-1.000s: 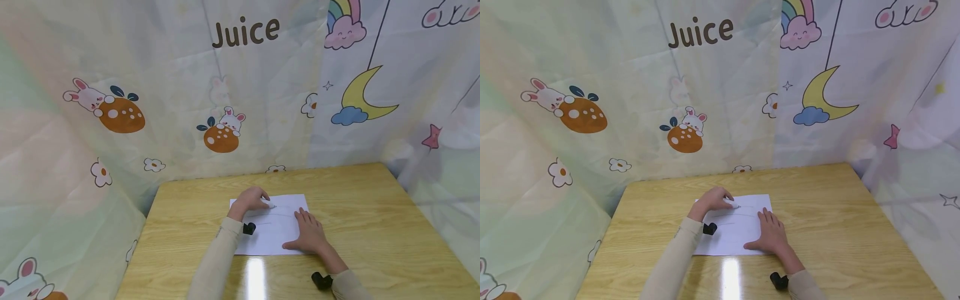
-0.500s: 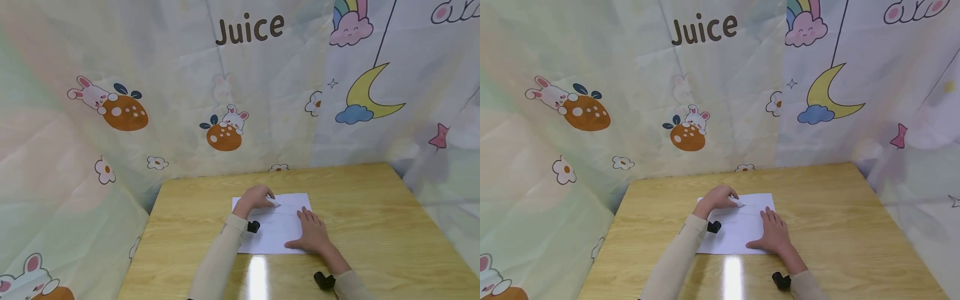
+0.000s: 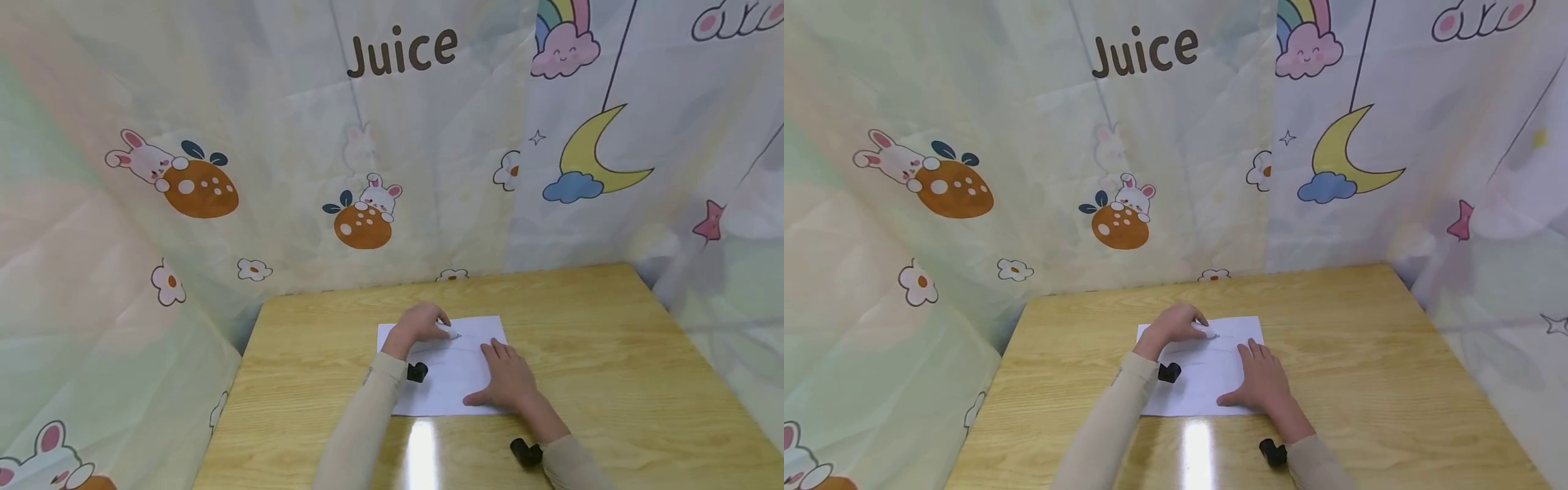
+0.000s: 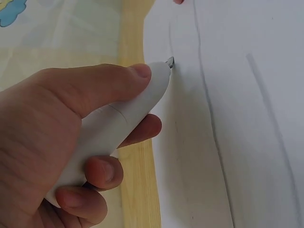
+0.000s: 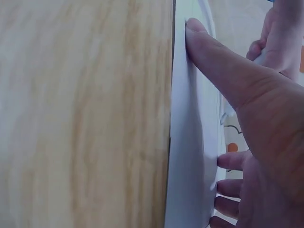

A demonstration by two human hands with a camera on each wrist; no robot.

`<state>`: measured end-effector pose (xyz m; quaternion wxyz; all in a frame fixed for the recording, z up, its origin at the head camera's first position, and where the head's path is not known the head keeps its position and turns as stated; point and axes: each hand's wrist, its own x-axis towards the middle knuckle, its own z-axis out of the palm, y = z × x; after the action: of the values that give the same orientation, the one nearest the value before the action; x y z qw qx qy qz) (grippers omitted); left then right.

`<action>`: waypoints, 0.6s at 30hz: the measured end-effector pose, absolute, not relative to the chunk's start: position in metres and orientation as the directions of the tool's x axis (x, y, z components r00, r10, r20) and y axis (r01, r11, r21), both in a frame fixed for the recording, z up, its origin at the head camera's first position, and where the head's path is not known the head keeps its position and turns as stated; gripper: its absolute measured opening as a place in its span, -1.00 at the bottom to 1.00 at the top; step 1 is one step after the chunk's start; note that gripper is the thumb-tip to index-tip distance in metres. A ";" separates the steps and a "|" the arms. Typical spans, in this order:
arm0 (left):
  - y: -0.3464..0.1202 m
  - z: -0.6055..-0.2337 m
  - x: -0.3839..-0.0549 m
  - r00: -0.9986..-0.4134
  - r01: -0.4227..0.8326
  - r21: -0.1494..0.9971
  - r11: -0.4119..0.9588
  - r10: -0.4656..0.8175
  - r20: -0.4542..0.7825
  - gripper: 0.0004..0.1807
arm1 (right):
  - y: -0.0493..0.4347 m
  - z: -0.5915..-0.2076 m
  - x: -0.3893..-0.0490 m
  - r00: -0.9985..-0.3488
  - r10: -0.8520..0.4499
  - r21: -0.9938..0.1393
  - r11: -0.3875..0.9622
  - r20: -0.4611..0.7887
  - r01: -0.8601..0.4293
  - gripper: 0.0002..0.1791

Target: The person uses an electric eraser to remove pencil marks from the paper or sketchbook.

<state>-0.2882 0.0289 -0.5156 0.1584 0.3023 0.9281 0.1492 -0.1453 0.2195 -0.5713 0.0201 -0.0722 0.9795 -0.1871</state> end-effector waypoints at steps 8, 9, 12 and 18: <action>0.040 -0.514 -0.287 -0.760 0.509 0.370 0.777 0.607 -0.230 -0.77 | 0.225 -0.573 -0.141 -0.993 -0.113 -0.343 0.934 -0.028 -0.097 0.46; 0.041 -0.513 -0.287 -0.763 0.505 0.365 0.782 0.602 -0.235 -0.78 | 0.225 -0.573 -0.141 -0.994 -0.109 -0.343 0.935 -0.031 -0.092 0.46; 0.043 -0.512 -0.286 -0.764 0.507 0.355 0.785 0.600 -0.237 -0.79 | 0.227 -0.574 -0.140 -0.994 -0.101 -0.340 0.937 -0.047 -0.079 0.48; 0.050 -0.509 -0.287 -0.743 0.540 0.384 0.749 0.639 -0.200 -0.79 | 0.230 -0.570 -0.142 -0.996 -0.088 -0.338 0.938 -0.019 -0.076 0.45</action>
<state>-0.2868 0.0499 -0.5087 0.1616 0.3202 0.9210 0.1524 -0.1419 0.2302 -0.5697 0.0171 -0.0415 0.9842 -0.1712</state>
